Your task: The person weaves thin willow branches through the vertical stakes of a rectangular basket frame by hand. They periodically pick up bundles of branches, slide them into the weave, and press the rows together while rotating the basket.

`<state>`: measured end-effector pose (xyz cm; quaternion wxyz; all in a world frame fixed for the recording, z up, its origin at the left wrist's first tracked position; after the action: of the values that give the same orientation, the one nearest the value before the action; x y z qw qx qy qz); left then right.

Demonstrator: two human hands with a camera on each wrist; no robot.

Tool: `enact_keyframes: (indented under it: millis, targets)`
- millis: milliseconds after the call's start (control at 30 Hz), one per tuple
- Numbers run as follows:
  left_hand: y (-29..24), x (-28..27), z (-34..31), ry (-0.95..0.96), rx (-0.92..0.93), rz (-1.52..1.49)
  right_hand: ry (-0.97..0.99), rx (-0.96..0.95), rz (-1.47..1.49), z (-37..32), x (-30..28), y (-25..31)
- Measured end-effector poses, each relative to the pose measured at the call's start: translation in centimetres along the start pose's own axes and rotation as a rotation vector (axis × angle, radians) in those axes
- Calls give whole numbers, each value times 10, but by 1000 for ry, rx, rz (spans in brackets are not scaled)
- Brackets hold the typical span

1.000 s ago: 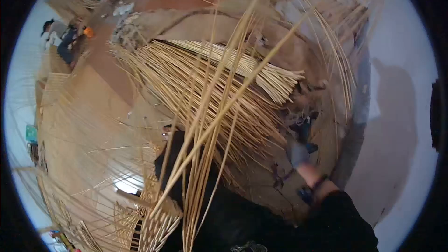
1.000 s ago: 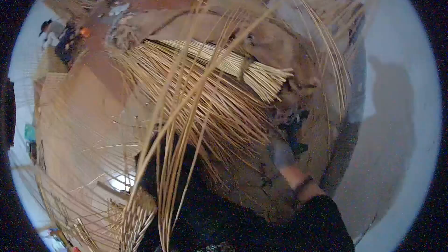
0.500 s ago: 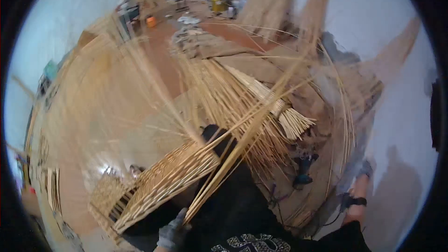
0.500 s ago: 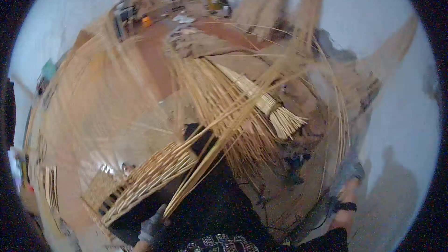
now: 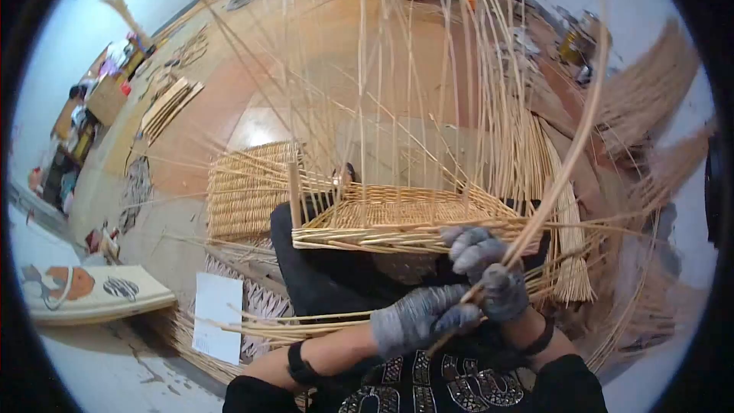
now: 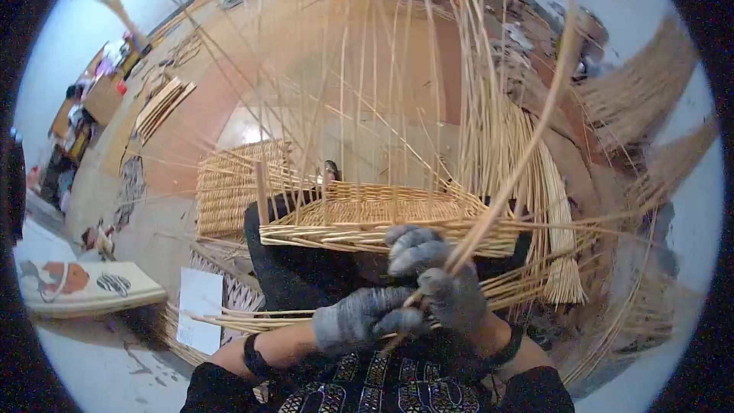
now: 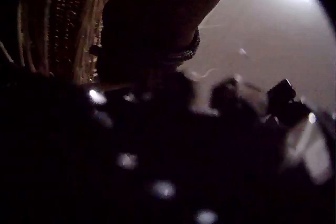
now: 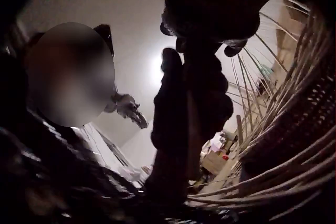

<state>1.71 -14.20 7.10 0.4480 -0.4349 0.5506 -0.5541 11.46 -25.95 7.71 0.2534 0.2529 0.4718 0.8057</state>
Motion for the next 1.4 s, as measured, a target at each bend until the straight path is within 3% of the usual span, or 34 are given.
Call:
enact_keyframes:
  millis: [33, 100, 133, 167, 200, 233, 300, 367, 433, 500, 533, 567, 633, 700, 767, 867, 900, 967, 1067, 1167, 1233, 1300, 1367, 1400]
  targets:
    - [9, -7, -3, -100, -43, -48, 26, 8, -74, 9, 6, -6]
    - [39, -16, -17, -278, -145, -144, 109, 395, -164, 20, 13, 2]
    - [44, -23, -23, -353, -100, -184, 196, 567, -200, 30, 13, 8]
    - [55, -33, -27, -432, -45, 12, 284, 742, -237, 35, 12, 10]
    - [71, -43, -30, -508, 11, 209, 341, 757, -405, 36, 10, 8]
    - [80, -52, -37, -580, 67, 407, 337, 694, -284, 28, 5, 10]
    - [64, -86, -48, -306, -155, 1076, 324, 554, -49, 10, -3, 22]
    - [91, -99, -73, 13, -156, 1139, 751, 199, -148, 36, -4, 51]
    - [101, -113, -98, 385, -92, 1221, 653, 173, -169, 33, -5, 45]
    - [83, -143, -108, 266, -306, 1125, 56, 464, -127, -3, -14, -8]
    - [72, -154, -107, 203, -411, 1075, -84, 568, -169, -14, -15, -32]
    - [65, -158, -104, 31, -313, 966, -218, 672, -212, -20, -14, -47]
    - [53, -168, -98, -318, -121, 733, -209, 645, -182, -24, -12, -51]
    - [23, -154, -50, -877, -160, 540, -205, 663, -140, -23, -5, -44]
    - [55, -151, -5, -915, -221, 672, -199, 678, -96, 5, 2, -28]
    - [75, -177, 6, -789, -453, 444, -324, 742, -72, 27, 3, -42]
    - [74, -183, -6, -778, -386, 243, -365, 787, -97, 31, 5, -49]
    - [81, -184, -13, -828, -341, 130, -464, 909, 14, 35, 21, -71]
    - [83, -185, -6, -649, -413, 430, -544, 1108, 106, 36, 34, -86]
    - [90, -190, -9, -643, -435, 519, -410, 1164, 72, 39, 25, -85]
    - [95, -189, -13, -699, -461, 328, -126, 622, -547, 25, -7, -89]
    - [88, -180, -16, -769, -491, 8, -131, 532, -594, 23, -22, -76]
    - [91, -178, -19, -774, -469, 88, -435, 900, -82, 27, -26, -51]
    - [90, -179, -19, -765, -457, 143, -492, 890, -136, 26, -24, -52]
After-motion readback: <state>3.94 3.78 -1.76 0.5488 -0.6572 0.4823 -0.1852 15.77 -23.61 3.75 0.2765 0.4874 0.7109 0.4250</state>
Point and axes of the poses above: each hand's wrist, its own z-axis towards the middle knuckle, its own x-axis out of the palm, y = z × x, the point moved 1 cm from there along z, towards the middle knuckle, and after that the axes turned 7 degrees about -y, right-handed, at the moved point
